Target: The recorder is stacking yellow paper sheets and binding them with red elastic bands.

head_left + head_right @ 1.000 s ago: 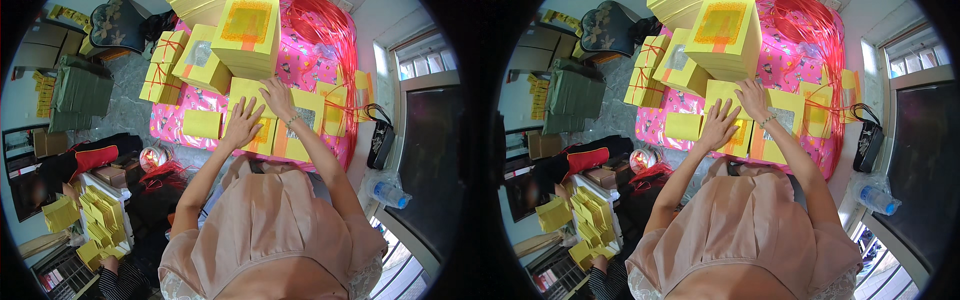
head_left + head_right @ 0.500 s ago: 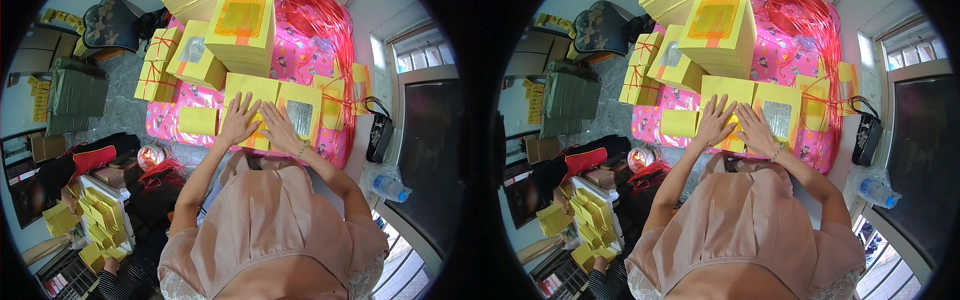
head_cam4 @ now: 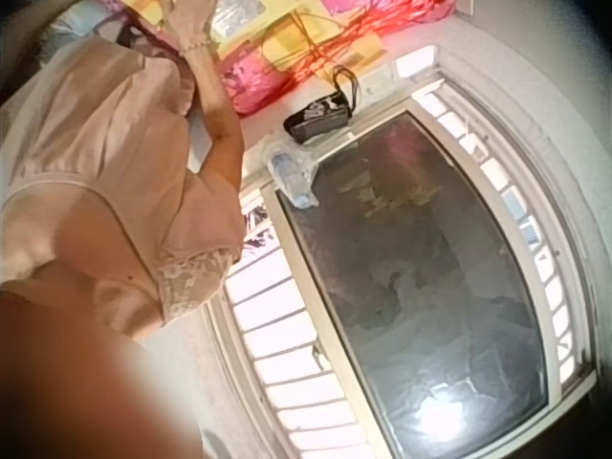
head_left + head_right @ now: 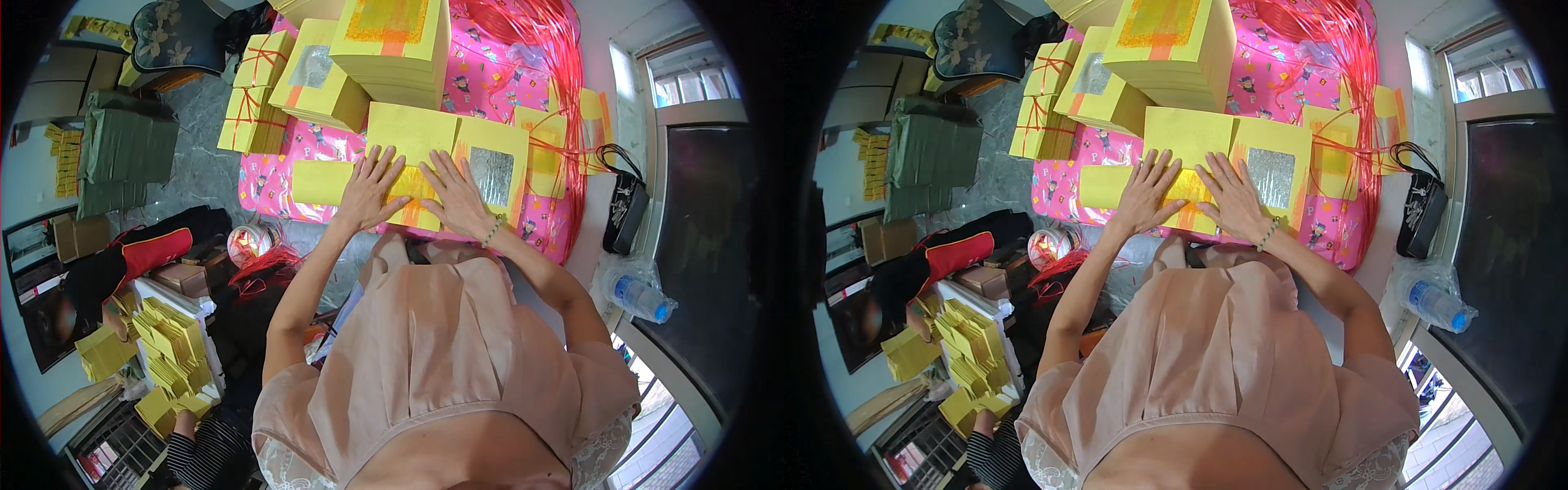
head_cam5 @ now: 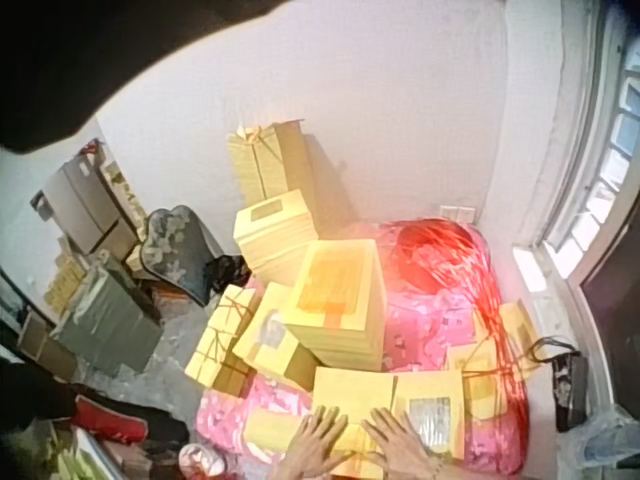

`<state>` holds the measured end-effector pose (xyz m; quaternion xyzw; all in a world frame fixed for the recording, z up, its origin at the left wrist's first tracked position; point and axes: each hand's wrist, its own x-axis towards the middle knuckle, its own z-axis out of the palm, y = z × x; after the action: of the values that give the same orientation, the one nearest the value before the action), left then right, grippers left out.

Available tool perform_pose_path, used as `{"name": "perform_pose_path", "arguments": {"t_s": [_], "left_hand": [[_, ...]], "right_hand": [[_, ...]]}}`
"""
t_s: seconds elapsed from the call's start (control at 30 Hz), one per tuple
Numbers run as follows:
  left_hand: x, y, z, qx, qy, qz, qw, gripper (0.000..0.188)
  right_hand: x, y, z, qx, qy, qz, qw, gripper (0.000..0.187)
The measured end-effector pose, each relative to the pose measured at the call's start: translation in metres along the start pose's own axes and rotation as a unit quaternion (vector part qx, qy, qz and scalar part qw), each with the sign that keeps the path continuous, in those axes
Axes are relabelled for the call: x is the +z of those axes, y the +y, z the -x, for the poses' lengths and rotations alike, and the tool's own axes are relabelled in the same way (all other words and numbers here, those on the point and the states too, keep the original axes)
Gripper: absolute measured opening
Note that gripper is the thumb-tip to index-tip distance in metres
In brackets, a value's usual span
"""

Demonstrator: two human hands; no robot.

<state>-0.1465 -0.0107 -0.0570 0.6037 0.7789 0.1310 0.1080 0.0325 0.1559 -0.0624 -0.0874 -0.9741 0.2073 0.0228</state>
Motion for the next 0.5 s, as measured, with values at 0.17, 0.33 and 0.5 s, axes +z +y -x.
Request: {"name": "perform_pose_path", "arguments": {"t_s": [0.17, 0.33, 0.5], "left_hand": [[0.003, -0.003, 0.0, -0.009, -0.01, -0.009, 1.0, 0.075], [-0.004, 0.001, 0.008, -0.038, -0.031, -0.032, 0.998, 0.075], [-0.001, -0.005, 0.009, -0.045, -0.048, 0.0, 0.998, 0.075]], "right_hand": [[0.0, -0.003, -0.002, 0.001, 0.003, 0.013, 1.0, 0.07], [-0.01, -0.014, -0.009, -0.013, -0.047, 0.084, 0.995, 0.071], [-0.002, -0.001, -0.01, -0.04, -0.036, 0.049, 0.997, 0.07]]}}
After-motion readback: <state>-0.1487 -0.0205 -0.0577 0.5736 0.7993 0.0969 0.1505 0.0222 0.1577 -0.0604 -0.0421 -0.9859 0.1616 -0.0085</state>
